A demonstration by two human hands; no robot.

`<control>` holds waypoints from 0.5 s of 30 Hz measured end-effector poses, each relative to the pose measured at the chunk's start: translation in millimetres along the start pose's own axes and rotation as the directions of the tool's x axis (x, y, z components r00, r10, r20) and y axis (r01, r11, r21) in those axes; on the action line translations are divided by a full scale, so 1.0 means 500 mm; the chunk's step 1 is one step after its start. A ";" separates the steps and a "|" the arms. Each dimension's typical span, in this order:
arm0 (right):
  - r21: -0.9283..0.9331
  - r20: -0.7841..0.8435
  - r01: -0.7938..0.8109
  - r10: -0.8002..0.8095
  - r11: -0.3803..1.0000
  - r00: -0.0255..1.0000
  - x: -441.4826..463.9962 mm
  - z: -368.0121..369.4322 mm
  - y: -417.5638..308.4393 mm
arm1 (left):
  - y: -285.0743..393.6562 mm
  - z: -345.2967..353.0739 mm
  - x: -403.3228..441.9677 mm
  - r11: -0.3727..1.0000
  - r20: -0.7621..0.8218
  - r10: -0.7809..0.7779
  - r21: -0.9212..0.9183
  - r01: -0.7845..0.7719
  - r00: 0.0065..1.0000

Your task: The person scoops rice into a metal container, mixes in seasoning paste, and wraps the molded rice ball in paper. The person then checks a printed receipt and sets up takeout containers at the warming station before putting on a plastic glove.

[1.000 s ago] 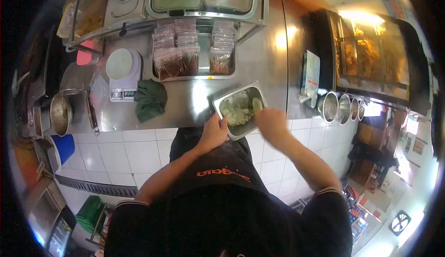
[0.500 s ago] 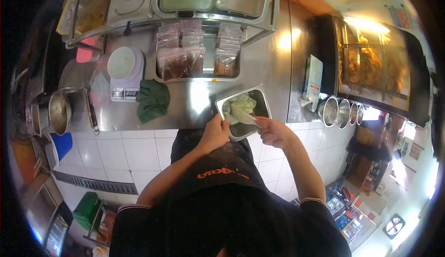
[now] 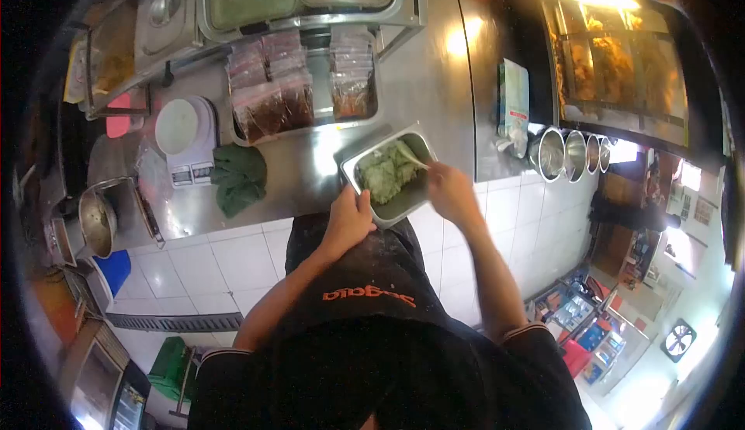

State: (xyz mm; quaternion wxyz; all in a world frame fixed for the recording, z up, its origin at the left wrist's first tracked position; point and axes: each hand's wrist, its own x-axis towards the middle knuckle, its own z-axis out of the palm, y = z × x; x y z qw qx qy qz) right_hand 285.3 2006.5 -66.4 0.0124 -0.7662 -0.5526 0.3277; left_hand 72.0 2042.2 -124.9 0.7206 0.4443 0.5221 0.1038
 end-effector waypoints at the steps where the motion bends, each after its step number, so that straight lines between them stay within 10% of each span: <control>1: 0.049 -0.088 -0.135 0.139 0.990 0.986 0.011 0.025 -0.026 | -0.011 0.006 -0.002 1.000 0.010 -0.009 0.005 0.009 1.000; 6: 0.327 0.128 -0.106 0.067 0.939 0.990 -0.023 -0.004 -0.031 | -0.046 0.000 0.010 0.999 0.018 0.002 -0.045 -0.001 1.000; 7: 0.341 0.099 -0.132 0.103 0.931 0.990 -0.035 -0.044 -0.026 | -0.044 0.000 0.010 0.982 0.069 -0.072 -0.168 0.083 0.995; 8: 0.086 -0.148 0.165 -0.151 0.983 0.977 -0.025 0.033 0.048 | -0.021 0.006 0.002 0.981 0.091 -0.073 -0.171 0.088 0.993; 9: -0.023 0.164 -0.218 0.219 0.976 0.962 -0.025 -0.021 -0.022 | -0.076 0.005 0.024 0.909 0.189 0.047 -0.415 0.036 0.981; 11: 0.032 -0.060 -0.208 0.210 0.978 0.976 -0.039 0.042 -0.046 | -0.020 0.006 0.006 0.978 0.152 0.015 -0.207 0.017 0.988; 15: 0.130 0.066 -0.164 0.156 0.978 0.985 -0.098 0.072 -0.040 | -0.044 -0.021 -0.023 0.934 -0.024 0.175 0.321 -0.158 0.984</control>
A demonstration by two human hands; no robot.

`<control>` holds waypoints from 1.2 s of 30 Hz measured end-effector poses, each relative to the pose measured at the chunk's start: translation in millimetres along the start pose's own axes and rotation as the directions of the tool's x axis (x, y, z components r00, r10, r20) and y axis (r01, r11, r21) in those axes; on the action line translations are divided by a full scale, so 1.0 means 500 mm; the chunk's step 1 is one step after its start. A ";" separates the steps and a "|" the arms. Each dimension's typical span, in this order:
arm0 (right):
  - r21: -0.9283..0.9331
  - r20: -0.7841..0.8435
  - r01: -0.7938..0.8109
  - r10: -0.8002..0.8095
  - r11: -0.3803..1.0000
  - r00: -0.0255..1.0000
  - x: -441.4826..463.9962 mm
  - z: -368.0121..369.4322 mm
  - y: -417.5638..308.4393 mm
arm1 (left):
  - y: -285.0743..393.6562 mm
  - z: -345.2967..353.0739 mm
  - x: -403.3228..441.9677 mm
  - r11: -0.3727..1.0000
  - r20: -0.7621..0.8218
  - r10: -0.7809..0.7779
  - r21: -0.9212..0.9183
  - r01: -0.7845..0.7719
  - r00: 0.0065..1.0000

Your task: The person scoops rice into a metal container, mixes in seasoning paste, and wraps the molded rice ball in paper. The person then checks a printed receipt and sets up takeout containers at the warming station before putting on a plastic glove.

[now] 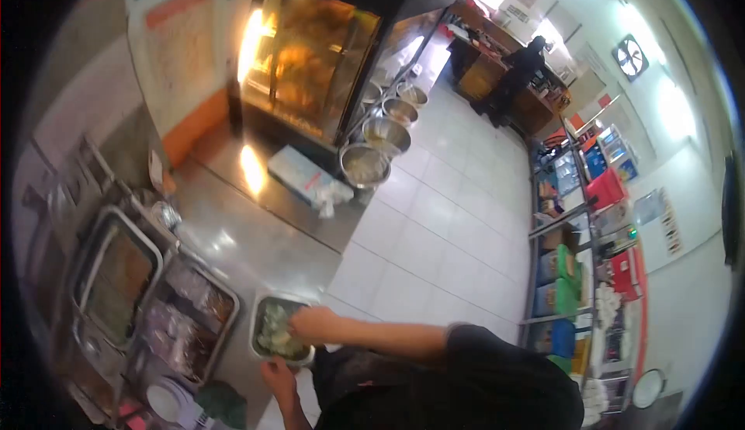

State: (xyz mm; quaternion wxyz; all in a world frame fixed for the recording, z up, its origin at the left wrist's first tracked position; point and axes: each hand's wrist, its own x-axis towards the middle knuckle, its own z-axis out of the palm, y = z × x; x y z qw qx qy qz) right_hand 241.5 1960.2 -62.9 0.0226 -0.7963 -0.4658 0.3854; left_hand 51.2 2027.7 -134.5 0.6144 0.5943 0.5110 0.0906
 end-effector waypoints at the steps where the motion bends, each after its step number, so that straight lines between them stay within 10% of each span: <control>1: -0.014 -0.072 0.087 -0.087 0.996 0.994 -0.032 0.017 0.014 | -0.015 -0.006 -0.019 0.998 -0.015 0.035 0.052 -0.034 0.999; 4: 0.215 -0.262 0.047 0.011 0.975 0.965 -0.215 -0.050 0.058 | -0.117 0.019 -0.040 0.985 -0.003 0.052 0.164 -0.051 0.999; 5: 0.218 -0.313 0.049 0.022 0.975 0.950 -0.256 -0.051 0.109 | -0.171 0.016 -0.019 0.996 0.214 0.078 0.024 -0.085 0.974; 11: 0.436 -0.643 0.006 0.306 0.900 0.702 -0.653 -0.005 0.462 | -0.015 0.343 -0.256 0.982 0.404 0.053 0.146 -0.121 0.913; 13: 0.527 -0.632 -0.044 0.426 0.849 0.648 -0.825 0.044 0.589 | -0.115 0.503 -0.210 0.923 0.513 0.236 0.147 -0.355 0.825; 14: 0.583 -0.683 -0.019 0.502 0.812 0.531 -0.903 0.091 0.650 | -0.128 0.563 -0.193 0.828 0.598 0.387 0.110 -0.550 0.701; 17: 0.781 -0.625 0.043 0.780 0.623 0.042 -1.153 0.195 0.751 | 0.038 0.803 -0.444 0.892 0.614 0.356 0.001 -0.452 0.705; 21: 0.819 -0.415 0.318 0.875 0.478 -0.249 -1.348 0.375 0.875 | 0.113 1.047 -0.556 0.972 0.811 0.110 0.032 -0.231 0.575; 26: 0.904 0.052 0.425 0.999 -0.051 0.010 -1.465 0.745 1.060 | 0.132 1.348 -0.704 0.904 0.907 -0.088 0.247 -0.350 0.412; 29: 0.924 0.378 -0.081 0.925 -0.374 0.040 -1.373 1.149 1.137 | 0.114 1.567 -0.829 0.859 0.941 -0.189 0.296 -0.417 0.280; 30: 0.826 0.290 -0.523 0.954 -0.208 0.078 -1.332 1.244 1.101 | 0.101 1.639 -0.870 0.835 0.950 -0.232 0.305 -0.458 0.209; 31: 0.800 0.360 -0.516 0.933 -0.305 0.006 -1.269 1.353 1.054 | 0.079 1.708 -0.902 0.824 0.954 -0.244 0.300 -0.481 0.176; 32: 0.747 0.493 -0.643 0.791 -0.171 0.363 -1.206 1.497 1.030 | 0.071 1.769 -0.953 0.795 0.961 -0.230 0.277 -0.539 0.155; 33: 0.777 0.579 -0.293 0.815 -0.557 -0.012 -1.196 1.454 0.967 | 0.067 1.837 -1.017 0.823 0.964 -0.247 0.264 -0.503 0.102; 35: 0.694 0.330 -0.697 0.940 -0.179 0.087 -1.221 1.445 0.909 | 0.019 1.975 -1.119 0.833 0.956 -0.292 0.261 -0.487 0.011; 36: 0.732 0.411 -0.606 0.911 -0.313 0.025 -1.233 1.443 0.899 | 0.021 2.032 -1.197 0.805 0.939 -0.334 0.241 -0.541 -0.078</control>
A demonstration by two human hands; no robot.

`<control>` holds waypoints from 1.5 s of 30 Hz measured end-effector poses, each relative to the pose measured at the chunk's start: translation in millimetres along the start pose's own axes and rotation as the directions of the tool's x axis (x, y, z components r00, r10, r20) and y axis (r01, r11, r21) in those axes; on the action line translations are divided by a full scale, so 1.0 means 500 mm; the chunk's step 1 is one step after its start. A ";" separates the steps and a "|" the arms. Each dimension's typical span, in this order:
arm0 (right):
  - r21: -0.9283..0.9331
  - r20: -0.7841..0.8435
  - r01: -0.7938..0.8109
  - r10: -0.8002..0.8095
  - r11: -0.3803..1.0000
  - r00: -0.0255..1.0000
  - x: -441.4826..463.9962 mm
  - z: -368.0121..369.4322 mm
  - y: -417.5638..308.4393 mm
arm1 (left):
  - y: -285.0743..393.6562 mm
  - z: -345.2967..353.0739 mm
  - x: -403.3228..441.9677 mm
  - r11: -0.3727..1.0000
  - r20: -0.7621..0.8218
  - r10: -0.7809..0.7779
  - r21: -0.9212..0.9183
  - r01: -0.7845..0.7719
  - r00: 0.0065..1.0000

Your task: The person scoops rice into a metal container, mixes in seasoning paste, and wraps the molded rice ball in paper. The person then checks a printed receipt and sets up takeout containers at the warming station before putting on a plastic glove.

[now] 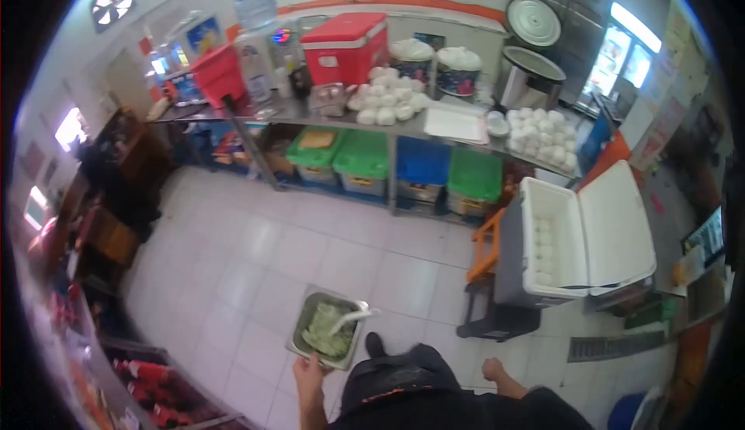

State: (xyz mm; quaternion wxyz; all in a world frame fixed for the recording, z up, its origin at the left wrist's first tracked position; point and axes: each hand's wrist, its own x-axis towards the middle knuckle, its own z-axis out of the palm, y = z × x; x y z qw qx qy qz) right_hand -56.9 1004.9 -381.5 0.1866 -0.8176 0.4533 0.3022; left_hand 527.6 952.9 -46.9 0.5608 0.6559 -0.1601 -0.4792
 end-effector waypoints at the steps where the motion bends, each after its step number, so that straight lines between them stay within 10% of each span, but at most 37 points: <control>1: 0.337 0.013 -0.253 0.265 0.907 0.964 0.013 0.011 -0.008 | 0.051 0.035 0.057 0.999 0.079 -0.019 0.039 0.016 0.997; 2: 0.808 0.099 -0.408 0.584 0.425 0.805 0.041 0.043 -0.008 | 0.101 0.094 0.123 0.996 0.155 -0.029 0.085 0.016 0.988; 3: 0.977 0.172 -0.209 0.763 -0.049 0.623 0.096 0.120 -0.027 | 0.158 0.163 0.173 0.990 0.201 -0.009 0.140 -0.020 0.980; 7: 0.838 0.541 -0.209 0.723 -0.503 0.429 0.161 -0.169 -0.141 | 0.291 0.364 0.403 0.962 0.411 -0.013 0.253 -0.100 0.911; 10: 0.741 0.671 -0.417 0.552 -0.527 0.495 0.284 -0.261 -0.119 | 0.350 0.526 0.529 0.965 0.486 -0.053 0.251 -0.081 0.872; 16: 0.935 0.077 -0.201 0.386 0.293 0.919 0.466 -0.369 0.129 | 0.362 0.789 0.692 0.971 0.468 -0.116 0.241 0.000 0.876; 18: 0.797 0.232 -0.515 0.629 0.314 0.742 0.479 -0.681 0.269 | 0.365 0.876 0.726 0.984 0.435 -0.142 0.161 0.078 0.889; 20: 0.958 0.054 -0.266 0.844 0.107 0.533 0.528 -0.857 0.426 | 0.395 0.946 0.763 0.975 0.442 -0.178 0.198 0.098 0.879; 21: 0.947 -0.151 -0.154 0.816 0.281 0.559 0.516 -0.969 0.496 | 0.408 0.973 0.770 0.975 0.454 -0.184 0.194 0.105 0.872; 22: 0.986 -0.005 -0.134 0.817 0.100 0.576 0.578 -0.973 0.588 | 0.423 0.998 0.789 0.976 0.465 -0.189 0.185 0.114 0.865; 25: 0.926 -0.376 0.104 0.856 0.363 0.354 0.618 -1.298 0.743 | 0.459 1.082 0.874 0.961 0.494 -0.215 0.262 0.092 0.842; 29: 0.934 -0.356 0.005 0.933 0.356 0.060 0.768 -1.413 0.940 | 0.485 1.191 0.998 0.946 0.513 -0.230 0.319 0.065 0.827; 33: 0.995 -0.095 0.020 0.990 0.094 0.103 0.813 -1.493 1.010 | 0.557 1.298 1.061 0.932 0.544 -0.257 0.359 0.055 0.799; 37: 0.988 -0.150 -0.048 0.988 0.149 -0.021 0.848 -1.506 1.054 | 0.568 1.343 1.137 0.894 0.561 -0.311 0.447 0.036 0.767; 40: 0.998 -0.068 -0.032 0.887 0.060 -0.457 0.860 -1.462 1.076 | 0.578 1.384 1.153 0.887 0.511 -0.327 0.455 0.073 0.795; 43: 0.936 0.287 -0.092 0.888 -0.340 -0.358 0.867 -1.438 1.096 | 0.564 1.422 1.163 0.905 0.528 -0.318 0.417 0.086 0.788; 45: 0.930 0.283 -0.156 0.918 -0.334 -0.276 0.888 -1.375 1.124 | 0.559 1.456 1.152 0.900 0.501 -0.320 0.427 0.092 0.804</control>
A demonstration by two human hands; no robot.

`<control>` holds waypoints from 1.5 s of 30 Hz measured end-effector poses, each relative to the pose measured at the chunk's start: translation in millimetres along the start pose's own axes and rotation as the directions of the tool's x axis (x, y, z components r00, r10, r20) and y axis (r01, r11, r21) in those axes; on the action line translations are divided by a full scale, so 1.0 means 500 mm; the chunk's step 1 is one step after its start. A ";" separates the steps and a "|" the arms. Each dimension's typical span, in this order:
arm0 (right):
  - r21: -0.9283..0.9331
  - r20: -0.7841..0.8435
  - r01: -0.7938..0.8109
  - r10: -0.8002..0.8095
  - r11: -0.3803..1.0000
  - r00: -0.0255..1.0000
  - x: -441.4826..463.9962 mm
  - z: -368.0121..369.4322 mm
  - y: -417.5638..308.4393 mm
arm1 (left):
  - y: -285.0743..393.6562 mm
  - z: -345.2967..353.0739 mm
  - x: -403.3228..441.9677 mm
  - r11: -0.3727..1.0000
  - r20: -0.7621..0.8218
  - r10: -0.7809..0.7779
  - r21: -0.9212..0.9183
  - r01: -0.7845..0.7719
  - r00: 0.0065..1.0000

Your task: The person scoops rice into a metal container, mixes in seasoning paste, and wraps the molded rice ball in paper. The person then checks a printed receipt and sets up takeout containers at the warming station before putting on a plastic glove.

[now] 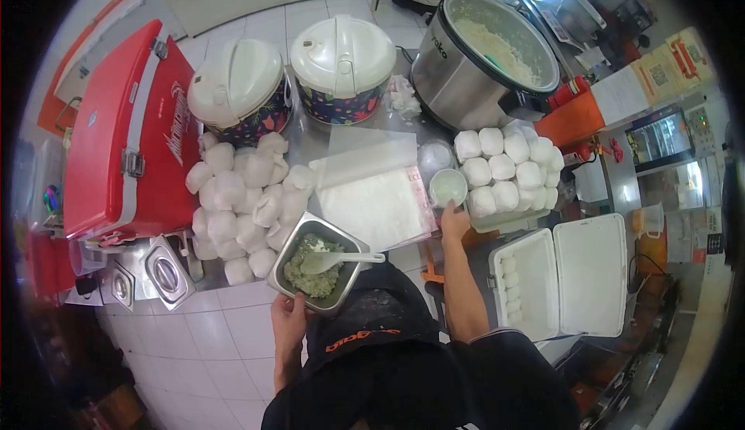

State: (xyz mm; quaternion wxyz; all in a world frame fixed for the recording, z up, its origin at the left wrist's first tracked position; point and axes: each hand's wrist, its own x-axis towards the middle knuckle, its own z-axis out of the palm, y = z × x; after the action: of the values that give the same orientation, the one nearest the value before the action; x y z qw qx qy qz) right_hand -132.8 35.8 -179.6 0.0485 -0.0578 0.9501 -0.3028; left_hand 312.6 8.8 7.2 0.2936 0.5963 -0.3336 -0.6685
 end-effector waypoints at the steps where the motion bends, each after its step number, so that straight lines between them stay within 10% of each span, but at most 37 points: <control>1: -0.044 0.081 0.023 -0.019 0.999 0.996 0.010 0.011 0.015 | 0.004 0.012 0.003 1.000 -0.026 0.002 0.011 -0.002 1.000; 7: 0.218 0.172 0.261 -0.300 0.940 0.938 -0.039 -0.060 -0.023 | 0.024 0.060 0.012 0.998 -0.088 -0.019 -0.059 0.013 0.996; 15: 0.365 0.682 0.097 -0.337 0.926 0.650 -0.165 -0.062 -0.176 | 0.076 0.058 0.000 0.986 -0.309 0.094 -0.102 -0.131 0.947; 17: 0.177 0.565 0.568 -0.556 0.804 0.610 -0.163 -0.064 -0.196 | 0.102 0.082 0.000 0.991 -0.371 0.094 -0.055 -0.123 0.924; 20: 0.304 0.166 0.768 -0.825 0.564 0.540 -0.185 -0.143 -0.300 | 0.088 0.101 0.014 0.981 -0.343 0.150 -0.065 -0.183 0.927; 23: 0.463 0.118 0.791 -0.912 0.401 0.393 -0.231 -0.246 -0.411 | 0.049 0.123 0.031 0.973 -0.299 0.189 -0.072 -0.220 0.935; 25: 0.515 0.111 0.857 -0.990 -0.017 -0.086 -0.281 -0.250 -0.452 | 0.045 0.146 0.040 0.973 -0.217 0.231 0.050 -0.225 0.948; 29: 0.292 0.516 0.953 -0.827 -0.076 -0.224 -0.284 -0.139 -0.379 | 0.134 0.196 -0.014 0.892 -0.191 0.150 0.448 -0.050 0.970; 30: 0.383 0.364 0.913 -0.884 -0.144 -0.293 -0.281 -0.146 -0.388 | 0.063 0.200 0.023 0.881 -0.269 0.247 0.462 -0.100 0.931; 32: 0.412 0.325 0.899 -0.899 -0.146 -0.295 -0.256 -0.149 -0.381 | 0.087 0.211 0.008 0.957 -0.253 0.122 0.287 -0.046 0.960; 35: 0.306 0.625 0.942 -0.775 0.140 -0.088 -0.285 -0.245 -0.474 | 0.068 0.203 0.016 0.806 -0.310 0.534 0.466 -0.365 0.787; 38: 0.135 0.810 0.987 -0.583 0.091 -0.057 -0.302 -0.292 -0.540 | 0.046 0.209 0.036 0.862 -0.251 0.426 0.403 -0.306 0.869; 45: 0.002 0.731 0.998 -0.681 -0.062 -0.044 -0.318 -0.155 -0.475 | 0.075 0.192 0.005 0.877 -0.203 0.422 0.338 -0.341 0.884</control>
State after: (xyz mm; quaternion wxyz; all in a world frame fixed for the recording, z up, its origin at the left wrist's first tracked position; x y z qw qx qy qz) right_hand 33.9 -90.5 30.4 0.0713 -0.7684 0.6323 0.0683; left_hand 216.6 -6.7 41.7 0.3716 0.6404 -0.4974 -0.4521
